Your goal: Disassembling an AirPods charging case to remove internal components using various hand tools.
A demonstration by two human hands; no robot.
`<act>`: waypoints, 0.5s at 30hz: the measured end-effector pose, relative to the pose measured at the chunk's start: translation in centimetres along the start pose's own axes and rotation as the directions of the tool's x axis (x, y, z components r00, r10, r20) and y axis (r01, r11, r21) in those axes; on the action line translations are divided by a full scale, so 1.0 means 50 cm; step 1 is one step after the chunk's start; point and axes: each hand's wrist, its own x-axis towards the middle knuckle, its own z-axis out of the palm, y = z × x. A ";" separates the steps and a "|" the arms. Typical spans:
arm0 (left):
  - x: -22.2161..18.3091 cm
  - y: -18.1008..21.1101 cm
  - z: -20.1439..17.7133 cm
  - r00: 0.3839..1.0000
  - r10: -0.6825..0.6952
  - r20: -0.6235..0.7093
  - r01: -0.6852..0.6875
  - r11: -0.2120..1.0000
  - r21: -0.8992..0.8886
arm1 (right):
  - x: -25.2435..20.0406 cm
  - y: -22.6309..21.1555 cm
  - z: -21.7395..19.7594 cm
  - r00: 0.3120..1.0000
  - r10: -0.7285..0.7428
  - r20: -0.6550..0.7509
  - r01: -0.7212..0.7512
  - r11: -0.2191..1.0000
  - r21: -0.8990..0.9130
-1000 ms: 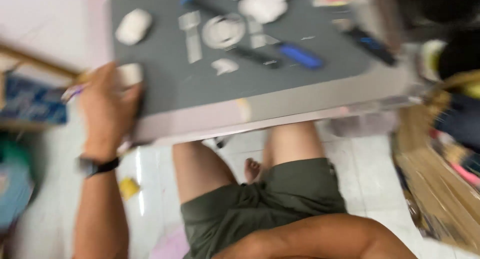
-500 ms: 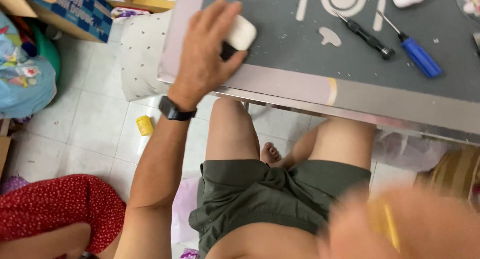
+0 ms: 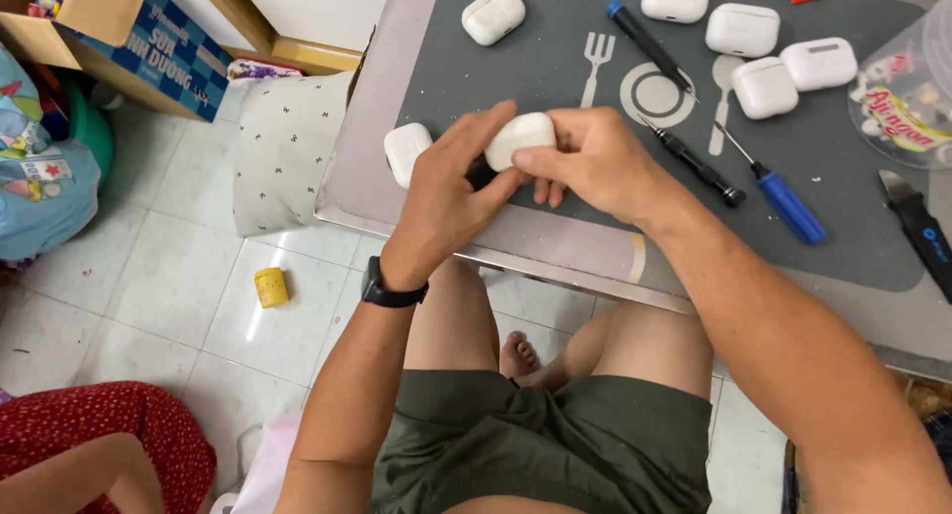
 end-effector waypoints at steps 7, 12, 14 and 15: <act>0.000 0.014 -0.012 0.993 -0.112 -0.028 0.101 0.961 -0.257 | -0.010 0.027 -0.009 0.998 -0.050 0.032 0.049 0.999 0.019; -0.012 0.002 -0.013 0.982 -0.168 -0.086 0.134 0.942 -0.307 | -0.020 -0.003 0.006 0.994 -0.056 0.090 0.055 0.998 0.007; -0.015 -0.006 -0.012 0.977 -0.176 -0.121 0.128 0.936 -0.327 | -0.023 -0.005 0.008 0.989 -0.070 0.127 0.074 0.997 -0.027; -0.016 -0.007 -0.011 0.975 -0.178 -0.133 0.130 0.942 -0.310 | -0.025 -0.002 0.008 0.990 -0.070 0.125 0.073 0.997 -0.016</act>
